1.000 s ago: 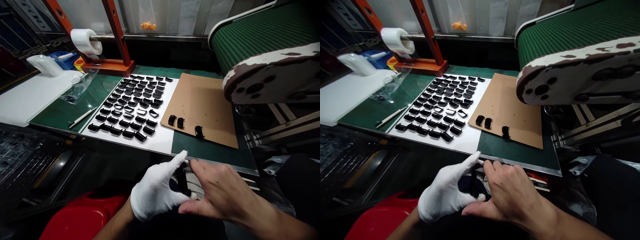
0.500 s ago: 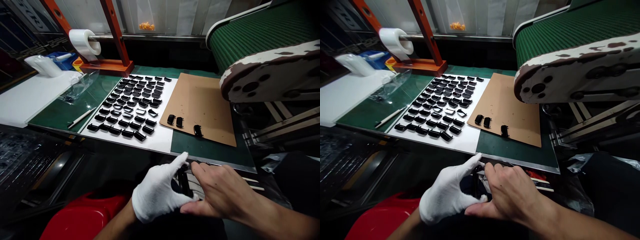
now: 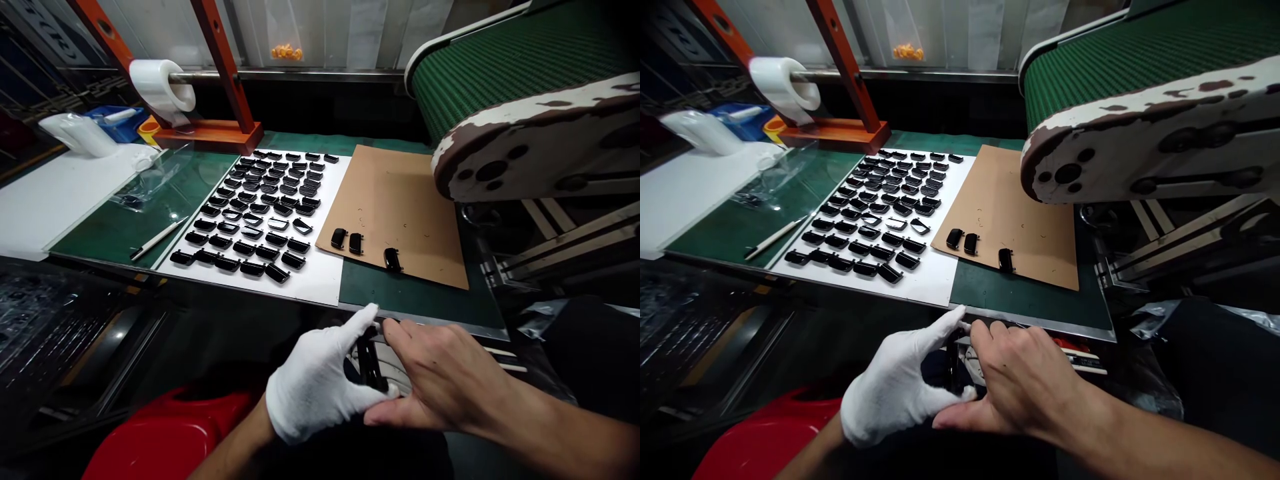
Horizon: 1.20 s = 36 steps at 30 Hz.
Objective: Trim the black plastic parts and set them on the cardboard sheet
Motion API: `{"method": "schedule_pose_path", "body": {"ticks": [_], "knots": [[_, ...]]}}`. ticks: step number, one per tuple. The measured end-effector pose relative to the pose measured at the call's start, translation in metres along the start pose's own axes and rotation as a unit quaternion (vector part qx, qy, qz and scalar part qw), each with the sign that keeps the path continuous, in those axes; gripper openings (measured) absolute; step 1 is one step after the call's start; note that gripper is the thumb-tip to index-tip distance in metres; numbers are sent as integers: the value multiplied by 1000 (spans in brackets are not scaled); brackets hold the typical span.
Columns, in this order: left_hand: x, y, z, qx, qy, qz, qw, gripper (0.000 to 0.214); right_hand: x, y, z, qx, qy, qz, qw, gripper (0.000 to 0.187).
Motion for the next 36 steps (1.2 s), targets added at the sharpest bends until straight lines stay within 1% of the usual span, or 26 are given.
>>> {"method": "schedule_pose_path", "body": {"ticks": [4, 9, 18, 31, 36], "knots": [[1, 2, 2, 5, -9, 5, 1000, 85, 0, 1, 1, 2, -4, 8, 1000, 82], [1, 4, 2, 3, -12, 21, 1000, 84, -1, 2, 2, -15, -24, 12, 1000, 80], [4, 7, 1, 2, -10, 26, 1000, 83, -2, 7, 3, -31, -46, 59, 997, 82], [4, 10, 2, -17, -13, 18, 1000, 80, -5, 15, 7, -24, -54, 62, 996, 84], [4, 10, 1, -16, -33, 28, 999, 81, -4, 17, 7, -50, -64, 64, 995, 81]]}}
Point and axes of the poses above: each hand's wrist, its own z-axis away from the middle knuckle, its own y-axis out of the palm, x = y × z, the point moved 1 cm from there along -z, towards the middle knuckle, and after that the axes turned 8 degrees about -x, right-handed, at the moved point
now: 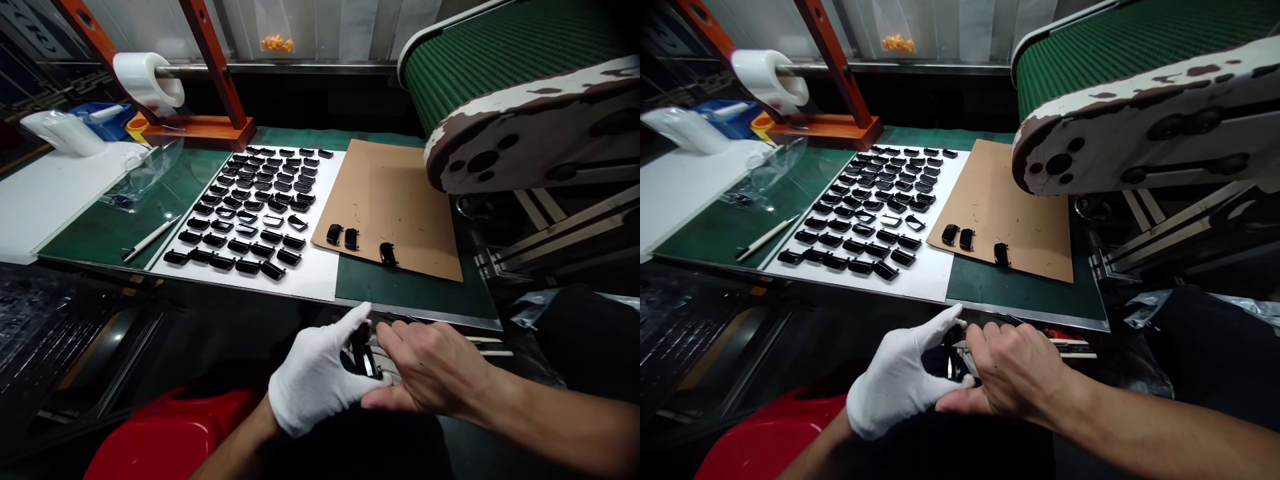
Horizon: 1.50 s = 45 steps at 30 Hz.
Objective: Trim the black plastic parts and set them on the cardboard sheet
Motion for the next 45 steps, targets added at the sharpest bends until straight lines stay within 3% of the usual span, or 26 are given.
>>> {"method": "schedule_pose_path", "body": {"ticks": [7, 17, 45], "knots": [[-1, -3, -3, 6, -34, 2, 999, 81, -2, -7, -6, -21, 10, -24, 999, 79], [-5, -9, -6, 36, 18, 8, 999, 82, -4, -13, -10, 46, 63, -78, 994, 82], [-3, -1, -5, 1, -19, 9, 1000, 83, -3, -2, -2, -73, -20, 28, 997, 79]]}}
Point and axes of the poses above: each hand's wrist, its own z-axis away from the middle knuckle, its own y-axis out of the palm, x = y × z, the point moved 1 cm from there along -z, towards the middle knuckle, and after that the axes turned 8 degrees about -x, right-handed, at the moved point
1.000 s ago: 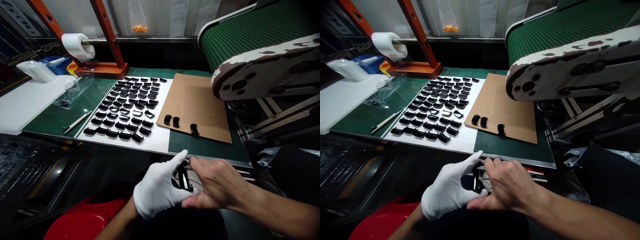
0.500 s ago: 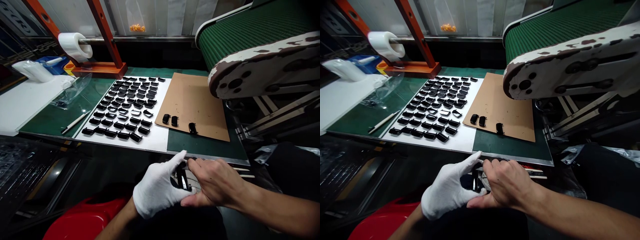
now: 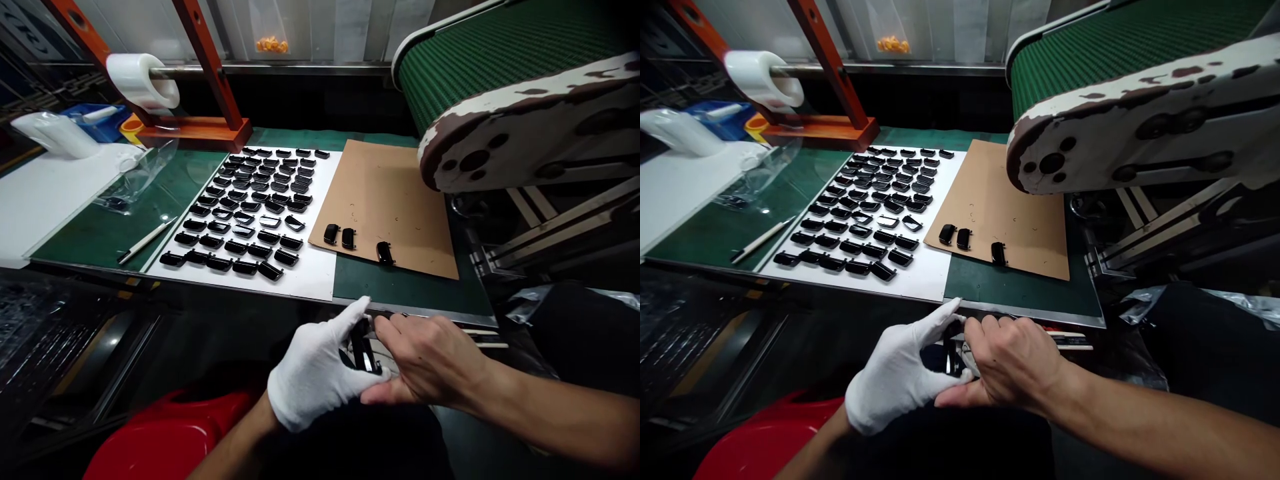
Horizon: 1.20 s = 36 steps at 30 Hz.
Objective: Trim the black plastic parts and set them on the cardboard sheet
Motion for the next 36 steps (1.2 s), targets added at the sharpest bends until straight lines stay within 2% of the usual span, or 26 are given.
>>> {"method": "schedule_pose_path", "body": {"ticks": [4, 8, 16, 20, 30, 36], "knots": [[1, 1, -1, -7, -9, -1, 1000, 82, 0, 2, 1, -1, -8, 2, 1000, 75], [4, 0, -1, -5, -18, 9, 1000, 84, -1, 2, -1, 4, 13, -23, 1000, 75], [2, -6, -1, 30, 12, 2, 999, 88, 0, -3, -6, 40, 64, -66, 995, 78], [0, -6, 1, 30, 9, -1, 1000, 88, 1, -2, -4, 42, 61, -54, 996, 79], [-3, -2, 1, 14, 3, -4, 1000, 84, 1, -2, -2, -15, 25, -15, 999, 83], [-4, 0, 2, 3, -2, -20, 1000, 83, 0, 0, 0, -15, 6, 7, 1000, 81]]}}
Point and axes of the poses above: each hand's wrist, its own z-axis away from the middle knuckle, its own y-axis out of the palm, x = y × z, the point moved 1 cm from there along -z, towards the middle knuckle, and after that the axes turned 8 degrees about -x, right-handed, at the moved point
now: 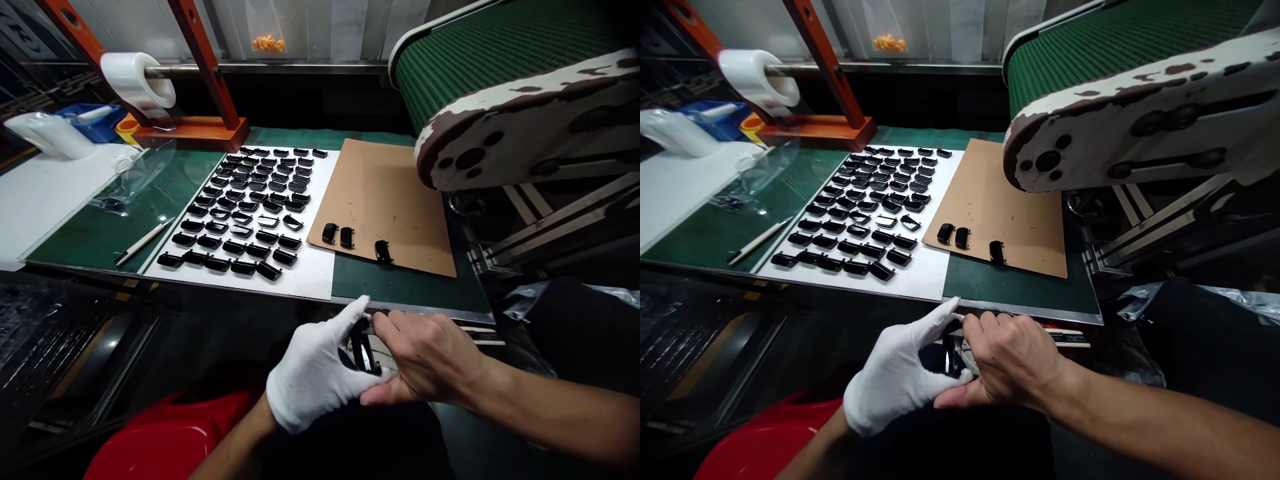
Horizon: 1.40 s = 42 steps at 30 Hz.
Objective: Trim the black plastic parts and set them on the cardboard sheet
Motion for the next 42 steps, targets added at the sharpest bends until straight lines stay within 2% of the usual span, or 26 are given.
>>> {"method": "schedule_pose_path", "body": {"ticks": [17, 36, 42], "knots": [[2, 3, -2, -22, -14, 24, 999, 83, -1, 4, 1, -33, -26, 14, 999, 78], [10, 6, -3, -21, -16, -6, 1000, 80, -1, 7, 5, -40, -34, 25, 998, 72], [12, 5, -4, -7, -26, 34, 999, 82, -1, 6, 1, -41, -8, -33, 999, 69]]}}
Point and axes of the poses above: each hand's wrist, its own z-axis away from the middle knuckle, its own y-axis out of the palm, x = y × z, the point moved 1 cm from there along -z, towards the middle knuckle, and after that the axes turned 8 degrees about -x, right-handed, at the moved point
